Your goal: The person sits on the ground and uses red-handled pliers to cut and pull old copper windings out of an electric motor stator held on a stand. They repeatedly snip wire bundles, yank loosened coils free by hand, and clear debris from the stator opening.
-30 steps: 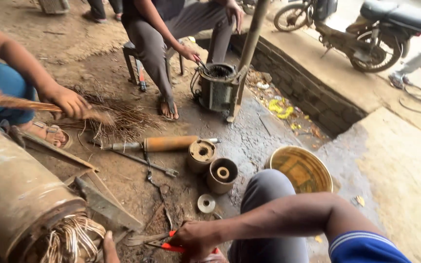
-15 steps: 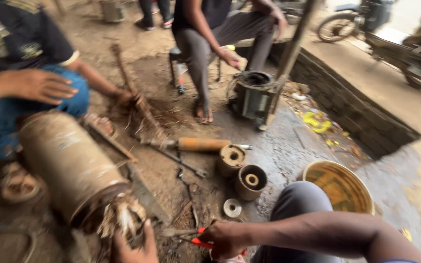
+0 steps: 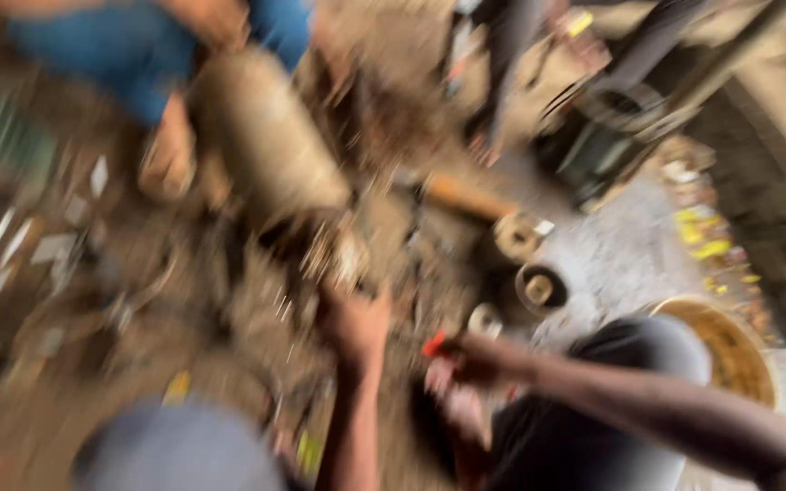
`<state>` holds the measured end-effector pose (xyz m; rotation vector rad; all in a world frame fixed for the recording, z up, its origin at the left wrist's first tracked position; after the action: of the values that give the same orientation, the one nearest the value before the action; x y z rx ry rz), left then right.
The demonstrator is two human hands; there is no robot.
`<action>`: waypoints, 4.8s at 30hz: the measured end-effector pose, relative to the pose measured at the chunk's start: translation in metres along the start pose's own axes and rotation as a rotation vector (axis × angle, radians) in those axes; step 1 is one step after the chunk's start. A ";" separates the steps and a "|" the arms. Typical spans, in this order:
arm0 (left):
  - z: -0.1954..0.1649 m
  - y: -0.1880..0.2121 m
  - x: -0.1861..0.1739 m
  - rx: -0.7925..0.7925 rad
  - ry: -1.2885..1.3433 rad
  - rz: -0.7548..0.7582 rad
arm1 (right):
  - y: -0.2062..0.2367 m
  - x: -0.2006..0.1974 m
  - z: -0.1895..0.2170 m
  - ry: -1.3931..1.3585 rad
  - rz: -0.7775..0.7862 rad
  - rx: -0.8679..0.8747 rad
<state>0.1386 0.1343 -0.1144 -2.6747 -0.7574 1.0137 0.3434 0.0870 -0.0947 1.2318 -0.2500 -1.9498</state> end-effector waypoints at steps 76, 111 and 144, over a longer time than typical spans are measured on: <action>-0.039 0.051 0.027 -0.544 1.453 0.454 | 0.012 0.038 0.053 0.013 -0.590 -0.207; -0.037 0.054 0.027 -0.872 1.482 0.650 | 0.012 0.059 0.022 0.143 -0.518 0.119; -0.037 0.061 0.013 -1.074 1.192 0.612 | 0.008 0.071 0.046 0.111 -0.761 0.012</action>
<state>0.1956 0.0896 -0.1148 -3.5365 -0.1504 -1.3914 0.2952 0.0200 -0.1149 1.5857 0.3164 -2.4894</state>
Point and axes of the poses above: each hand's wrist, its own y-axis away from the middle knuckle, its own x-axis out of the palm, z = x × y, the point moved 2 cm from there along -y, towards the middle knuckle, and after that the axes turned 8 degrees about z, right-handed, at the moved point
